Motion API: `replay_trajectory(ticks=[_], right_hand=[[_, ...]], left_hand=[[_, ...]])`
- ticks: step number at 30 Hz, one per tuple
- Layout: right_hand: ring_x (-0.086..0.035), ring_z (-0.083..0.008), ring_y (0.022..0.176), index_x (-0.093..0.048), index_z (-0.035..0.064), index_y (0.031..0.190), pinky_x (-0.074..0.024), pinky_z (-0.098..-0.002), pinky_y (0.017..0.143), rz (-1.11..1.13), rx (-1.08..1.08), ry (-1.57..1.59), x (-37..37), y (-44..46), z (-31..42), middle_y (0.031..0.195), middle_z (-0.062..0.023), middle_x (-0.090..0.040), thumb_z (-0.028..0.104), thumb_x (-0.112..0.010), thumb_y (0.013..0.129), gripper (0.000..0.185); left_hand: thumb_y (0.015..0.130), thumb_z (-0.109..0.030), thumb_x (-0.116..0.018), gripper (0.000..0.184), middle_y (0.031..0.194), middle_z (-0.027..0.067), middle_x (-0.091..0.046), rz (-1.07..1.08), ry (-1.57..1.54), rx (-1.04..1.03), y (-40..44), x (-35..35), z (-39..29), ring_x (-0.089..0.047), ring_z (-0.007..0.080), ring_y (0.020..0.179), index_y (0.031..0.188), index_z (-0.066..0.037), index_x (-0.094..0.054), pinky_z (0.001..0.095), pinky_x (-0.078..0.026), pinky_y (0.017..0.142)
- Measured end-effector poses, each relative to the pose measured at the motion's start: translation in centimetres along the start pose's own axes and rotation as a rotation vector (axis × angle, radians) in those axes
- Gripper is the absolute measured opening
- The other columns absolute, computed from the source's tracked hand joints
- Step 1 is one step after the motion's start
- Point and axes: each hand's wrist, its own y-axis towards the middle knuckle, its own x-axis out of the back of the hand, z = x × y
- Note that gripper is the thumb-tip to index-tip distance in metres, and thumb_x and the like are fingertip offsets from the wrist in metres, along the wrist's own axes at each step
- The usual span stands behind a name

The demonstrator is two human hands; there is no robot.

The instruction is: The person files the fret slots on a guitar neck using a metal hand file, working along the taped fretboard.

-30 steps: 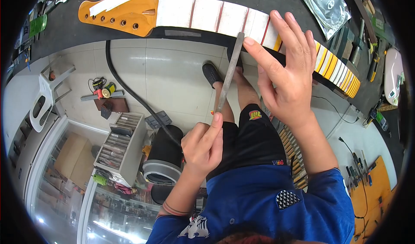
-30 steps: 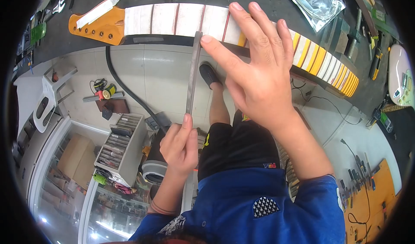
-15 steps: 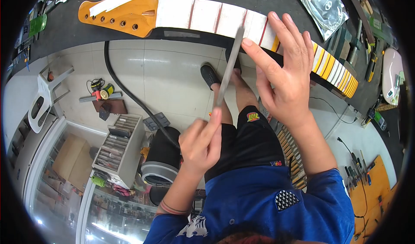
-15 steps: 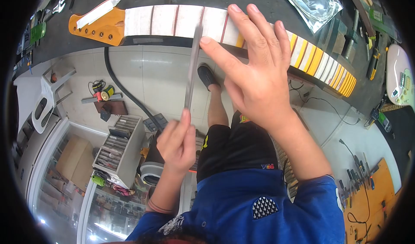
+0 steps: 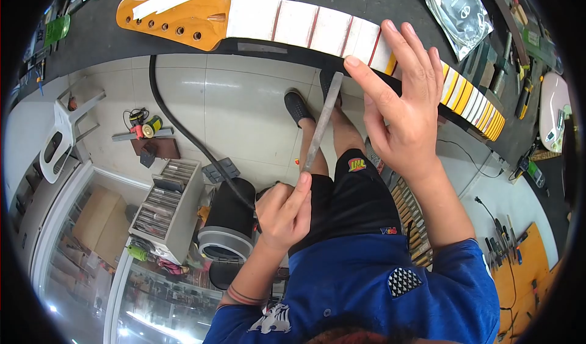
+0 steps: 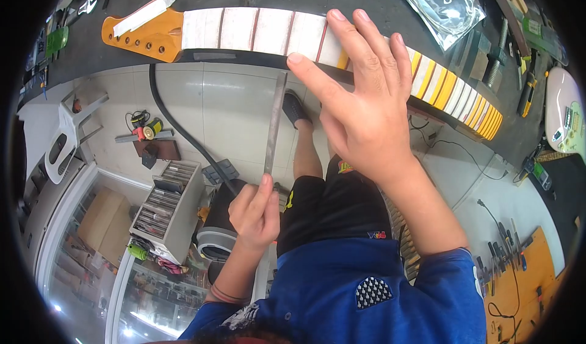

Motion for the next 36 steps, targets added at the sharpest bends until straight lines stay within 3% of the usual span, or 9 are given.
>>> replay_trajectory(ticks=[11,18,23,26,31,36], right_hand=[[-0.047,-0.0465,0.162,-0.079,0.0286,0.146,-0.0272,-0.0671,0.132,0.016,-0.001,-0.004,0.1,0.0,-0.2,0.172,-0.0223,-0.054,-0.004,-0.074,0.086,0.069],[-0.047,-0.0459,0.162,-0.08,0.0266,0.144,-0.0268,-0.0653,0.132,0.011,-0.023,-0.034,0.1,0.1,0.3,0.171,-0.0228,-0.055,-0.004,-0.074,0.086,0.066],[-0.047,-0.0458,0.162,-0.081,0.0262,0.143,-0.0259,-0.0648,0.132,-0.005,-0.005,0.002,-0.1,0.1,0.1,0.171,-0.0225,-0.055,-0.004,-0.073,0.086,0.064],[-0.047,-0.0456,0.162,-0.08,0.0263,0.143,-0.0256,-0.0648,0.133,-0.002,-0.011,0.0,0.0,0.0,-0.1,0.171,-0.0222,-0.055,-0.004,-0.073,0.086,0.065],[-0.047,-0.0451,0.162,-0.079,0.0272,0.145,-0.0255,-0.0649,0.133,-0.01,-0.001,-0.023,-0.2,0.0,0.1,0.171,-0.0222,-0.055,-0.004,-0.073,0.086,0.067],[-0.048,-0.0446,0.162,-0.08,0.0265,0.144,-0.0246,-0.0647,0.133,-0.021,0.017,-0.017,-0.4,-0.1,-0.2,0.171,-0.022,-0.054,-0.004,-0.073,0.086,0.066]], left_hand=[[0.088,0.008,-0.083,0.062,0.073,0.0031,-0.045,-0.012,0.039,0.018,2.6,-0.6,-0.4,-0.047,0.019,0.057,0.148,-0.008,-0.077,0.0345,-0.04,0.053],[0.092,0.007,-0.079,0.061,0.077,0.0056,-0.05,-0.065,-0.066,0.033,14.7,-3.9,-1.8,-0.054,0.023,0.06,0.15,-0.011,-0.077,0.0376,-0.047,0.056],[0.092,0.012,-0.079,0.062,0.076,0.0057,-0.054,0.02,0.033,0.072,4.1,-0.8,-0.8,-0.054,0.0217,0.059,0.151,-0.006,-0.075,0.032,-0.048,0.056],[0.092,0.012,-0.078,0.061,0.076,0.0058,-0.053,0.031,0.011,0.09,4.2,-0.5,-1.5,-0.054,0.0217,0.059,0.151,-0.006,-0.075,0.0308,-0.048,0.056],[0.093,0.012,-0.078,0.061,0.079,0.0068,-0.059,0.005,-0.113,0.047,13.9,-3.3,-1.5,-0.057,0.0214,0.061,0.152,-0.005,-0.074,0.0315,-0.048,0.057],[0.093,0.011,-0.078,0.06,0.076,0.0067,-0.06,0.02,-0.01,0.062,4.5,-0.8,-0.9,-0.056,0.0215,0.059,0.15,-0.003,-0.074,0.0326,-0.049,0.056]])
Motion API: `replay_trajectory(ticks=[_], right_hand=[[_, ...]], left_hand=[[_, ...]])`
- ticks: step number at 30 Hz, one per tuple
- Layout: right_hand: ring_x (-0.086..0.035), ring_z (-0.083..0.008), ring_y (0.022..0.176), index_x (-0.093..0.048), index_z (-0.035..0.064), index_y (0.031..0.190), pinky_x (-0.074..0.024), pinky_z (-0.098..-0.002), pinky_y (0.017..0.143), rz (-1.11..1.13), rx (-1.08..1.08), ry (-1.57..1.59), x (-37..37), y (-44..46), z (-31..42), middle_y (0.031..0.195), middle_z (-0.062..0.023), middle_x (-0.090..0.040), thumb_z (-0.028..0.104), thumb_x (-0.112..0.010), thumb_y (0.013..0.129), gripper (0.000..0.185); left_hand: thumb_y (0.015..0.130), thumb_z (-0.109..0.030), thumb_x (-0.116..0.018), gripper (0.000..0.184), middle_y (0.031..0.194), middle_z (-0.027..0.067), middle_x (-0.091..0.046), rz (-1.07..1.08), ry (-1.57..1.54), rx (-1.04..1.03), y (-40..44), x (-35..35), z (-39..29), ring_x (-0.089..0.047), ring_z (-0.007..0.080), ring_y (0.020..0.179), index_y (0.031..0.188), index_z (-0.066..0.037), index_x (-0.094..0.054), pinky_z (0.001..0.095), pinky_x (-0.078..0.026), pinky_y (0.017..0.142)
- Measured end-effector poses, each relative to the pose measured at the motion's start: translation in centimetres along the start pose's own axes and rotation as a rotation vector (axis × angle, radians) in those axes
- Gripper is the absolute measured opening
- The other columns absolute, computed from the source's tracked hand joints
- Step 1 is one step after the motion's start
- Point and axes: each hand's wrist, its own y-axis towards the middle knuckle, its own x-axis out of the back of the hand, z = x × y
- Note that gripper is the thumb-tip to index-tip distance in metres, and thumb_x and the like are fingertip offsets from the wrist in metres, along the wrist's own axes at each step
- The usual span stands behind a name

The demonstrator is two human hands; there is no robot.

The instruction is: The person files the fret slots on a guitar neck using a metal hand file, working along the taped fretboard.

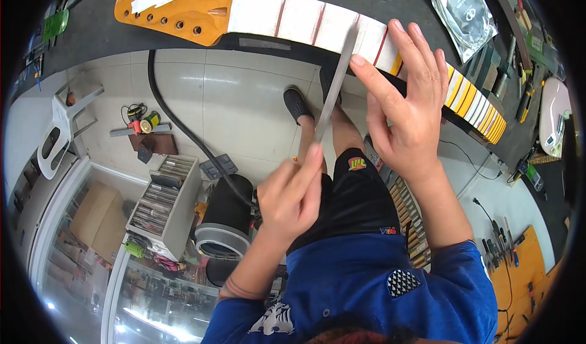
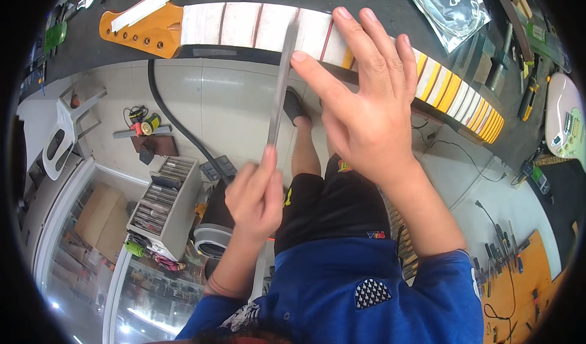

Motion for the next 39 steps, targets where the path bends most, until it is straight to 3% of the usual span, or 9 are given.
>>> replay_trajectory(ticks=[3,8,15,26,36,39], right_hand=[[-0.048,-0.0444,0.161,-0.081,0.026,0.143,-0.0246,-0.064,0.133,0.013,-0.023,0.014,0.3,0.1,0.3,0.171,-0.0219,-0.055,-0.005,-0.072,0.086,0.065],[-0.048,-0.0442,0.161,-0.081,0.0266,0.143,-0.0252,-0.0633,0.133,0.018,-0.025,-0.016,0.3,0.2,0.5,0.171,-0.0219,-0.055,-0.005,-0.072,0.086,0.065],[-0.047,-0.0447,0.162,-0.08,0.0272,0.145,-0.0259,-0.0653,0.132,0.006,0.003,-0.005,0.1,0.1,0.0,0.171,-0.022,-0.054,-0.006,-0.072,0.086,0.068],[-0.046,-0.0453,0.163,-0.078,0.028,0.147,-0.0255,-0.0654,0.133,0.038,-0.01,0.003,0.4,0.0,0.0,0.172,-0.0222,-0.053,-0.005,-0.073,0.086,0.069],[-0.047,-0.0447,0.162,-0.077,0.0259,0.149,-0.0257,-0.0643,0.133,0.046,-0.024,-0.012,0.4,0.2,0.1,0.172,-0.0219,-0.053,-0.005,-0.072,0.085,0.071],[-0.048,-0.0447,0.161,-0.077,0.0259,0.149,-0.0263,-0.0642,0.132,0.05,-0.027,0.001,0.6,0.3,0.2,0.171,-0.022,-0.054,-0.005,-0.072,0.086,0.07]], left_hand=[[0.092,0.01,-0.078,0.06,0.075,0.0063,-0.059,0.03,-0.001,0.026,-1.1,0.5,0.0,-0.057,0.0218,0.058,0.15,-0.002,-0.074,0.0328,-0.05,0.056],[0.091,0.01,-0.079,0.06,0.074,0.0063,-0.056,-0.038,-0.071,-0.062,8.8,-2.2,-0.6,-0.054,0.0229,0.057,0.15,-0.004,-0.075,0.0344,-0.05,0.056],[0.087,0.01,-0.083,0.063,0.072,0.0049,-0.053,0.002,-0.021,0.011,-3.9,0.9,0.6,-0.05,0.0191,0.055,0.148,-0.006,-0.076,0.0341,-0.042,0.053],[0.088,0.009,-0.084,0.063,0.073,0.0034,-0.046,-0.017,0.022,-0.025,-3.0,0.8,0.5,-0.046,0.0189,0.057,0.148,-0.007,-0.077,0.0341,-0.04,0.053],[0.089,0.009,-0.079,0.065,0.074,0.0063,-0.045,-0.086,0.037,-0.058,9.6,-2.5,-1.7,-0.053,0.0241,0.058,0.151,-0.011,-0.076,0.0385,-0.047,0.055],[0.095,0.016,-0.073,0.057,0.079,0.0096,-0.059,0.014,0.067,-0.031,5.0,-0.7,-1.4,-0.052,0.0189,0.064,0.15,0.002,-0.073,0.0335,-0.046,0.059]])
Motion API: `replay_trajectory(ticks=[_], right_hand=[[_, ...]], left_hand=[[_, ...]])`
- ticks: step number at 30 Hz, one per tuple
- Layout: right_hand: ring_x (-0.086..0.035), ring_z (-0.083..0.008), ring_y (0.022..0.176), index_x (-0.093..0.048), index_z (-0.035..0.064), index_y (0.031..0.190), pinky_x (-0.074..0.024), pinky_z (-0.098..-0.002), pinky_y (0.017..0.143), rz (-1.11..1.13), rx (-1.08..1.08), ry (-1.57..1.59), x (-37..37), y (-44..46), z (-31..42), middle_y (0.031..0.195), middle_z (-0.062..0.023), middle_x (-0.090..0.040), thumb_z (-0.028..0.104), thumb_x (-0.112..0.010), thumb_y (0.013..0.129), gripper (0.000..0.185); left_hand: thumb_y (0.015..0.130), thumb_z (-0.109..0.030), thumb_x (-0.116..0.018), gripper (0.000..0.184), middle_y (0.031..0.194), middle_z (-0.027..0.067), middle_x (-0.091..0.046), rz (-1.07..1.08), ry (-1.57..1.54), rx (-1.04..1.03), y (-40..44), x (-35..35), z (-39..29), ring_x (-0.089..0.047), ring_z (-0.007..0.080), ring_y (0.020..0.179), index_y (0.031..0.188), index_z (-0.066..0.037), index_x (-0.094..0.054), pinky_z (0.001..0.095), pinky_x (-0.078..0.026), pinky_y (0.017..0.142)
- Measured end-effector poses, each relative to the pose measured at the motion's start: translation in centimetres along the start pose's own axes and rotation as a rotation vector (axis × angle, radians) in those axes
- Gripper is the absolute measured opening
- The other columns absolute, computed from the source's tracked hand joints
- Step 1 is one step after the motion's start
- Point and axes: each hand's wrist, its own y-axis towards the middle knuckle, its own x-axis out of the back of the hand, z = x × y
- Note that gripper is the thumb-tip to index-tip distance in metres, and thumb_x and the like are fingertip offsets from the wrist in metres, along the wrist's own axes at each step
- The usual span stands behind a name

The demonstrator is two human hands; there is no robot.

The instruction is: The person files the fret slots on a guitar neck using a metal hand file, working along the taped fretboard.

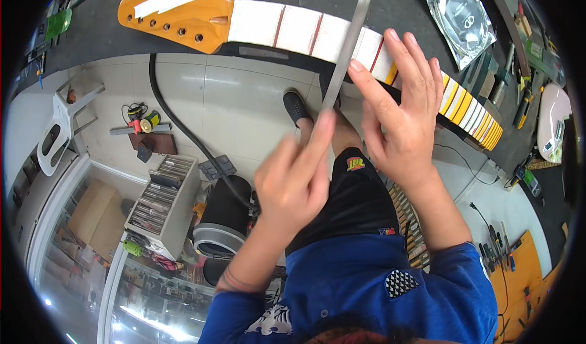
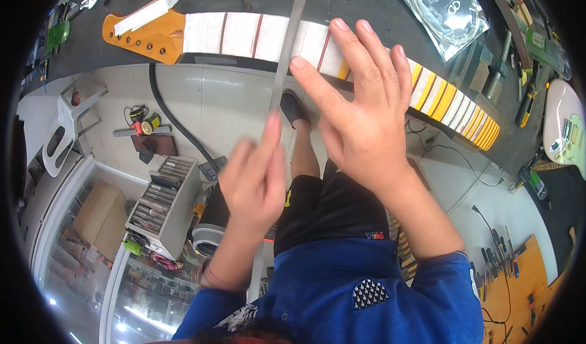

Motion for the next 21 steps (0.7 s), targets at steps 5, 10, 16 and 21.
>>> replay_trajectory(ticks=[5,10,16,21], right_hand=[[-0.048,-0.0454,0.16,-0.076,0.0258,0.148,-0.0269,-0.0643,0.132,-0.017,0.002,0.027,-0.1,-0.1,-0.1,0.171,-0.0217,-0.054,-0.005,-0.073,0.087,0.069],[-0.051,-0.0417,0.158,-0.078,0.0299,0.147,-0.0276,-0.0627,0.131,-0.036,-0.021,0.009,-0.5,-0.1,-0.1,0.171,-0.0169,-0.055,0.005,-0.08,0.083,0.069],[-0.05,-0.0419,0.159,-0.077,0.0304,0.148,-0.0266,-0.0628,0.131,-0.03,-0.022,0.047,-0.4,-0.2,-0.2,0.171,-0.0173,-0.054,0.008,-0.081,0.085,0.067],[-0.05,-0.042,0.159,-0.076,0.0306,0.15,-0.0257,-0.0628,0.131,-0.003,-0.036,0.051,-0.1,-0.1,-0.1,0.171,-0.0173,-0.054,0.01,-0.082,0.086,0.067]], left_hand=[[0.092,0.018,-0.074,0.059,0.077,0.0085,-0.057,0.039,0.017,0.059,-5.6,1.8,-0.9,-0.051,0.0191,0.061,0.149,0.002,-0.074,0.032,-0.046,0.057],[0.092,0.009,-0.077,0.064,0.079,0.0067,-0.049,-0.028,-0.032,0.047,5.6,-1.1,-1.4,-0.056,0.0233,0.063,0.153,-0.01,-0.074,0.038,-0.05,0.058],[0.096,0.017,-0.071,0.057,0.078,0.0094,-0.057,0.044,-0.011,0.048,-4.6,1.7,-0.1,-0.051,0.0192,0.063,0.151,0.002,-0.072,0.0325,-0.044,0.057],[0.094,0.011,-0.078,0.059,0.074,0.0066,-0.051,0.007,-0.036,0.079,0.5,0.8,-1.4,-0.052,0.0205,0.057,0.15,-0.006,-0.076,0.035,-0.048,0.055]])
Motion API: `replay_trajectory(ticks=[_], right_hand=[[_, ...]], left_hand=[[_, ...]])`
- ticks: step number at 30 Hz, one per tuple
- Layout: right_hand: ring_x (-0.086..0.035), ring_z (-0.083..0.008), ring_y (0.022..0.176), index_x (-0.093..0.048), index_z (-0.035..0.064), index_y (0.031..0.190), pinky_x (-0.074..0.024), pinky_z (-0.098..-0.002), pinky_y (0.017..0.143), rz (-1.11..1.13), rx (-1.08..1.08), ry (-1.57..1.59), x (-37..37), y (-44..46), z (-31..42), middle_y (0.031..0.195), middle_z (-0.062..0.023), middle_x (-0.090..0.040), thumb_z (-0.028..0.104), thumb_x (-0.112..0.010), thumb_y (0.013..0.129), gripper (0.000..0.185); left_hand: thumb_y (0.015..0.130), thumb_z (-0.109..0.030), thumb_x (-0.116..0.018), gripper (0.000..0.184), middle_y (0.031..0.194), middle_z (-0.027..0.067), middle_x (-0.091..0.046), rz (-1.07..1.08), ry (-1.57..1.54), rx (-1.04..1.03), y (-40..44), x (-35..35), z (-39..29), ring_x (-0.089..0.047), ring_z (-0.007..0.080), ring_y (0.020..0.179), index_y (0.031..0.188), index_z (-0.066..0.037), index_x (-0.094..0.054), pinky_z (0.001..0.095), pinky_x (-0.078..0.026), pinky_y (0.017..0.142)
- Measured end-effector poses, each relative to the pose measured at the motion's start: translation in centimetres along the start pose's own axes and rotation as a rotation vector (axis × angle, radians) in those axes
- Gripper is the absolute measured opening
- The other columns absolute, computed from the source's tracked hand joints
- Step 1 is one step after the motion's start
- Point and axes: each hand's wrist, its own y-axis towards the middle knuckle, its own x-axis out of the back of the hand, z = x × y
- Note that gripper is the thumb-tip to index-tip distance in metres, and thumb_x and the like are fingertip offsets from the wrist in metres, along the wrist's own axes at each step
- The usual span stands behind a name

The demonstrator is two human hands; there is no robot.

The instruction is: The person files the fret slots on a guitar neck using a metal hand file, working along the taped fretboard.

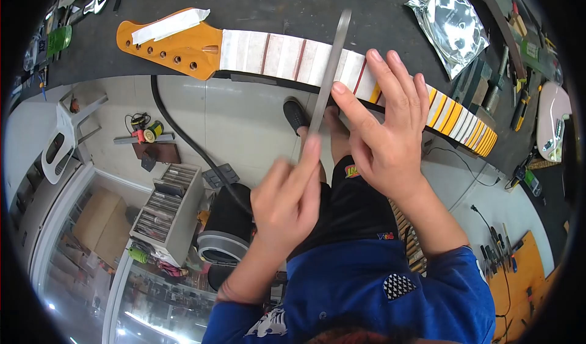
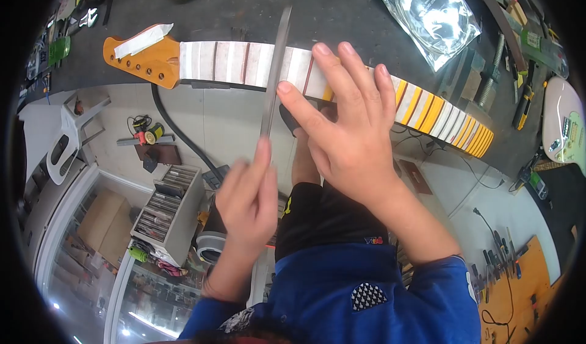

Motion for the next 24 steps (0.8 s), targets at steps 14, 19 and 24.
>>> replay_trajectory(ticks=[14,19,24], right_hand=[[-0.045,-0.0459,0.162,-0.077,0.0266,0.149,-0.0238,-0.0643,0.132,0.07,-0.012,0.008,0.6,0.2,0.0,0.174,-0.0222,-0.05,-0.001,-0.075,0.083,0.072],[-0.044,-0.0464,0.162,-0.076,0.0274,0.149,-0.0232,-0.0641,0.133,0.097,-0.034,0.015,1.0,0.3,0.2,0.173,-0.0225,-0.05,0.0,-0.076,0.081,0.074],[-0.044,-0.046,0.163,-0.076,0.0281,0.15,-0.0227,-0.0641,0.133,0.114,-0.036,0.03,1.0,0.2,0.1,0.174,-0.0224,-0.05,-0.001,-0.076,0.08,0.076]], left_hand=[[0.092,0.011,-0.08,0.062,0.076,0.0074,-0.055,0.021,-0.035,0.002,0.2,0.1,-0.1,-0.053,0.0206,0.057,0.152,-0.006,-0.074,0.0346,-0.046,0.054],[0.091,0.01,-0.081,0.065,0.077,0.0083,-0.056,-0.018,-0.044,-0.059,4.0,-1.3,0.3,-0.055,0.0213,0.058,0.153,-0.007,-0.073,0.0356,-0.047,0.055],[0.092,0.015,-0.075,0.061,0.074,0.0077,-0.053,0.047,-0.025,-0.012,-4.5,1.1,1.0,-0.05,0.0204,0.058,0.151,0.001,-0.072,0.0346,-0.043,0.054]])
